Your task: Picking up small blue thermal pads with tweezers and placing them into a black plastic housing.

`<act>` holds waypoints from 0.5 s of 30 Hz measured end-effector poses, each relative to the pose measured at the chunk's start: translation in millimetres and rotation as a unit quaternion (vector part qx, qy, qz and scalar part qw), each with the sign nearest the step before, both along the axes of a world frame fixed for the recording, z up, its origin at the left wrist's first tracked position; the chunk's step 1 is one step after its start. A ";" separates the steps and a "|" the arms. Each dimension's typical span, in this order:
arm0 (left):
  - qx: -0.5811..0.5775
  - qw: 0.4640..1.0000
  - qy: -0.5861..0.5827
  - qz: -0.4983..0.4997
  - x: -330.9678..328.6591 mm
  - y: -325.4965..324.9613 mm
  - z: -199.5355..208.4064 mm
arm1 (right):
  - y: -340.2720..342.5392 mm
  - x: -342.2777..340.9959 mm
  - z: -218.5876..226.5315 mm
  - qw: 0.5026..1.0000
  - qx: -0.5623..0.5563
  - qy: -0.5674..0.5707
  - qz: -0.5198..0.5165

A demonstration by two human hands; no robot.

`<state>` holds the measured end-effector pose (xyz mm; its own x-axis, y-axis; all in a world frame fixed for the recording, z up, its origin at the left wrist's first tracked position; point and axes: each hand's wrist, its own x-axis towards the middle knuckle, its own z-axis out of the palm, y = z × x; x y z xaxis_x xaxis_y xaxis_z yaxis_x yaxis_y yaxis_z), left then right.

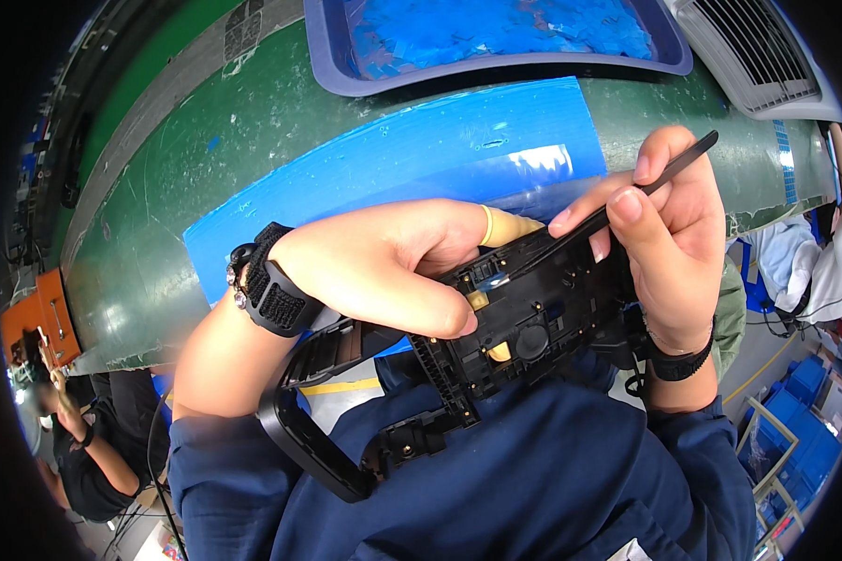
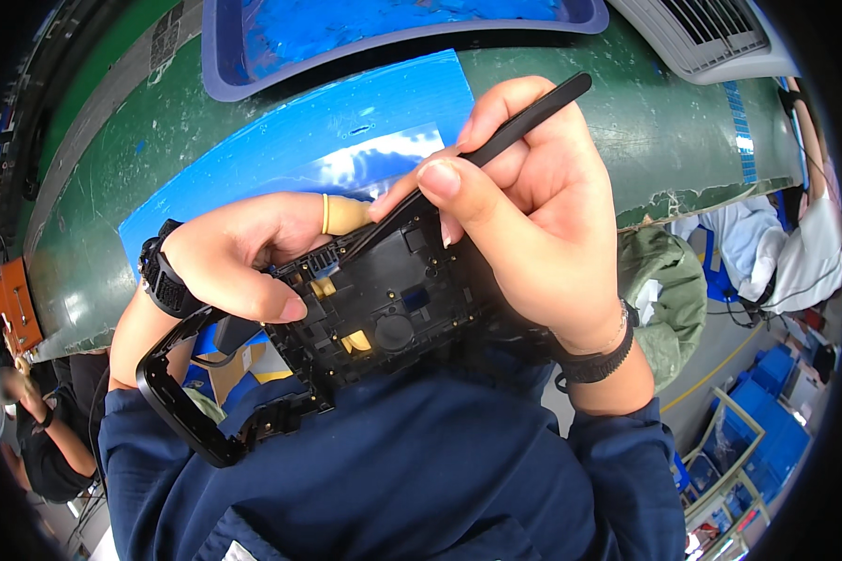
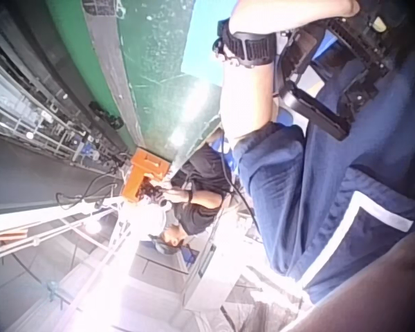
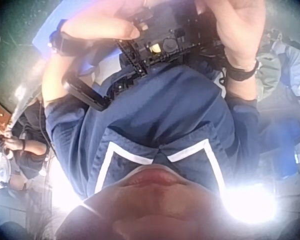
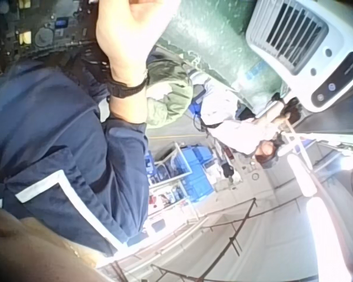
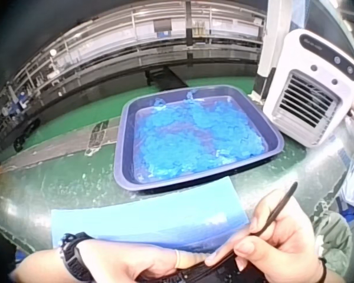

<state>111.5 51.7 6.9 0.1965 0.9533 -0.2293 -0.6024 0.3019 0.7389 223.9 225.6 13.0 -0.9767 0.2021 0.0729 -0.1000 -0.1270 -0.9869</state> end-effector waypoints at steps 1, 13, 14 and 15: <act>-0.004 1.000 0.000 0.001 -0.5 0.3 2.5 | -0.9 0.7 1.7 1.000 0.003 -0.001 -0.005; 0.106 0.989 0.014 -0.100 -3.9 -3.6 14.5 | 66.6 -26.9 69.5 0.982 0.118 0.109 -0.102; 0.114 0.986 0.053 -0.107 -0.7 -4.9 17.4 | 69.0 -42.4 74.6 0.981 0.137 0.116 -0.078; 0.106 0.986 0.036 -0.120 -1.3 -3.9 15.3 | 71.6 -60.3 74.2 0.981 0.135 0.125 -0.060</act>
